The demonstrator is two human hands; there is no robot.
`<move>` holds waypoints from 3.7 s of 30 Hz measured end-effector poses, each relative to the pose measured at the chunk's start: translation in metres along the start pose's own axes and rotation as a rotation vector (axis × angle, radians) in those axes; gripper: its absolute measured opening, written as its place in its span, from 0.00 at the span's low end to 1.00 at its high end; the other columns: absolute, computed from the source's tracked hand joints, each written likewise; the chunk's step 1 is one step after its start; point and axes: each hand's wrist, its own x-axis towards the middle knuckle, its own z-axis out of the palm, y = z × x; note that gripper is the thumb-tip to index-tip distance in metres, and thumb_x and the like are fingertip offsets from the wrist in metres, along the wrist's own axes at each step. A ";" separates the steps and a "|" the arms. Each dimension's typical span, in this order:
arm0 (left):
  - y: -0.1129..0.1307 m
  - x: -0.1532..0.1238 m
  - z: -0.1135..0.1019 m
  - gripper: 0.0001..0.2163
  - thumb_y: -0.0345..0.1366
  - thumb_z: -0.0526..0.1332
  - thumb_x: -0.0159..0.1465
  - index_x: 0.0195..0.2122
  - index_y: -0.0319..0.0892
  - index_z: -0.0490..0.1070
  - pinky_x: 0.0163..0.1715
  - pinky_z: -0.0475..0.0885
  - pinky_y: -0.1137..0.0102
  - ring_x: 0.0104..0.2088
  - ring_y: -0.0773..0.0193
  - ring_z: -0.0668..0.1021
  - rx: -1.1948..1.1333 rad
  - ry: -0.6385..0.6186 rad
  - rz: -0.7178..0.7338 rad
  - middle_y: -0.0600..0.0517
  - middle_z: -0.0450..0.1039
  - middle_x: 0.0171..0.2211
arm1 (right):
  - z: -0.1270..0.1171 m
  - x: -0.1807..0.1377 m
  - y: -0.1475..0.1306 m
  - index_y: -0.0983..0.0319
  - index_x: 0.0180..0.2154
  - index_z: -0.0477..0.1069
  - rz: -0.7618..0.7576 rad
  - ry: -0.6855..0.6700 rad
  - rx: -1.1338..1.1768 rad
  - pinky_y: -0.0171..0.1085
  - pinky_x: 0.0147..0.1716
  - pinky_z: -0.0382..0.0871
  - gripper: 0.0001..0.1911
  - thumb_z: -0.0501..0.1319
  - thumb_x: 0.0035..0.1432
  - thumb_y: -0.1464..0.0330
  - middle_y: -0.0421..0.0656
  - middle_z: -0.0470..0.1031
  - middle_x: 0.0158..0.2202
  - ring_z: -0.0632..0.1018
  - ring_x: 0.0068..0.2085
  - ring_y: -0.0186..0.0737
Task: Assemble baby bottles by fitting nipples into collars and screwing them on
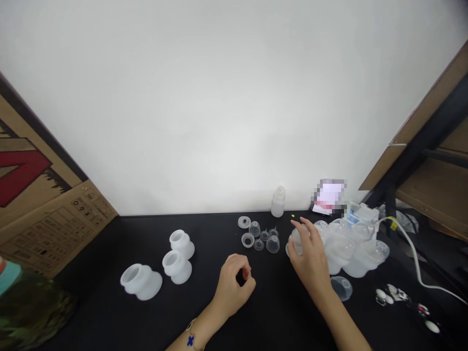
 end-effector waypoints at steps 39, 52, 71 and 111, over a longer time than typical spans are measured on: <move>-0.021 0.001 -0.002 0.07 0.26 0.60 0.54 0.21 0.42 0.70 0.21 0.55 0.71 0.22 0.63 0.76 0.732 -0.393 0.156 0.52 0.76 0.21 | 0.050 -0.072 -0.040 0.61 0.23 0.70 -0.539 -0.633 0.021 0.39 0.22 0.44 0.09 0.58 0.44 0.80 0.39 0.76 0.21 0.71 0.21 0.33; -0.013 0.002 0.003 0.08 0.25 0.58 0.53 0.23 0.42 0.75 0.23 0.59 0.70 0.25 0.58 0.80 0.766 -0.436 0.020 0.48 0.79 0.24 | 0.054 -0.071 -0.036 0.60 0.22 0.69 -0.401 -0.711 -0.047 0.38 0.24 0.47 0.12 0.54 0.46 0.82 0.41 0.77 0.21 0.76 0.23 0.38; -0.029 0.001 0.008 0.16 0.24 0.54 0.57 0.17 0.42 0.48 0.21 0.48 0.67 0.14 0.70 0.62 0.527 -0.059 0.124 0.58 0.55 0.13 | 0.065 -0.044 -0.014 0.59 0.50 0.72 0.045 -0.222 0.177 0.34 0.19 0.65 0.21 0.49 0.66 0.57 0.38 0.73 0.19 0.76 0.18 0.41; -0.016 0.001 0.002 0.17 0.29 0.51 0.66 0.21 0.44 0.47 0.21 0.51 0.69 0.17 0.70 0.64 0.462 -0.017 0.212 0.58 0.59 0.16 | 0.048 -0.032 -0.031 0.57 0.40 0.68 -0.017 -0.476 0.363 0.33 0.25 0.68 0.06 0.54 0.62 0.67 0.38 0.76 0.30 0.74 0.24 0.35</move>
